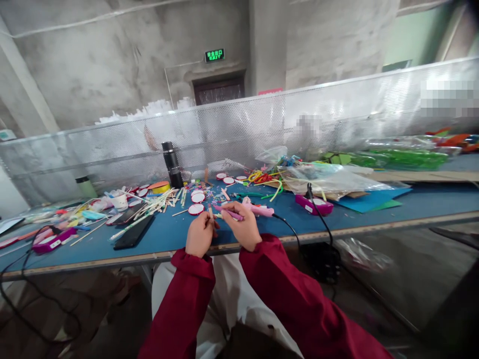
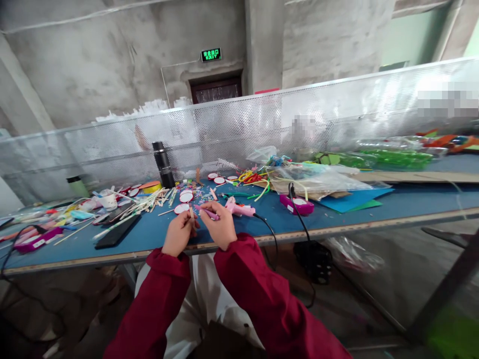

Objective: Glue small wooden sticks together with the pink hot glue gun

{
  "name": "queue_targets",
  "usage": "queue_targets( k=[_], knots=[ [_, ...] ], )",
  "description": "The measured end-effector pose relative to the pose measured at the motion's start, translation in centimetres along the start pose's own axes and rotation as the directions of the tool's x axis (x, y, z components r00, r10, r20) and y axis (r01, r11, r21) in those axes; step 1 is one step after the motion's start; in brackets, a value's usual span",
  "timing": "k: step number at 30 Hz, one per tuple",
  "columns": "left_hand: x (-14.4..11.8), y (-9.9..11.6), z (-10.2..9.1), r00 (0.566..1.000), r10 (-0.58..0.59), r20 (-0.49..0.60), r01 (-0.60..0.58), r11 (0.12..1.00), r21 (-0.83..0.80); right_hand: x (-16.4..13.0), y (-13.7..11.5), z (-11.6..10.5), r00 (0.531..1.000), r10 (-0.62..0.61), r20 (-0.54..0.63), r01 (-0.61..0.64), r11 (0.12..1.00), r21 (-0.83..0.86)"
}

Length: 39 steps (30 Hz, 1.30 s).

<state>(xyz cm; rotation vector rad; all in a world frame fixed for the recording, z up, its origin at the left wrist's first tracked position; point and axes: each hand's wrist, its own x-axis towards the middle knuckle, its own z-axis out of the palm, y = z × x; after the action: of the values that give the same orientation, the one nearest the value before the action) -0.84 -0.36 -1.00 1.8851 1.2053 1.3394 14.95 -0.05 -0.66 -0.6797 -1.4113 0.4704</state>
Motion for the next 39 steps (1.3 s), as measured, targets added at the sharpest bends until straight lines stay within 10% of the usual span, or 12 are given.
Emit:
queue_targets(
  k=[8,39],
  knots=[
    [0.5,-0.3,0.0,0.998,-0.053,-0.029,0.05,0.996,-0.072,2.4,0.1,0.1,0.984,0.179,0.011,-0.178,0.963,0.205],
    [0.7,-0.9,-0.1,0.999,-0.03,-0.041,0.032,0.998,0.047,1.7,0.6,0.5,0.984,0.176,0.028,-0.177,0.943,0.283]
  ],
)
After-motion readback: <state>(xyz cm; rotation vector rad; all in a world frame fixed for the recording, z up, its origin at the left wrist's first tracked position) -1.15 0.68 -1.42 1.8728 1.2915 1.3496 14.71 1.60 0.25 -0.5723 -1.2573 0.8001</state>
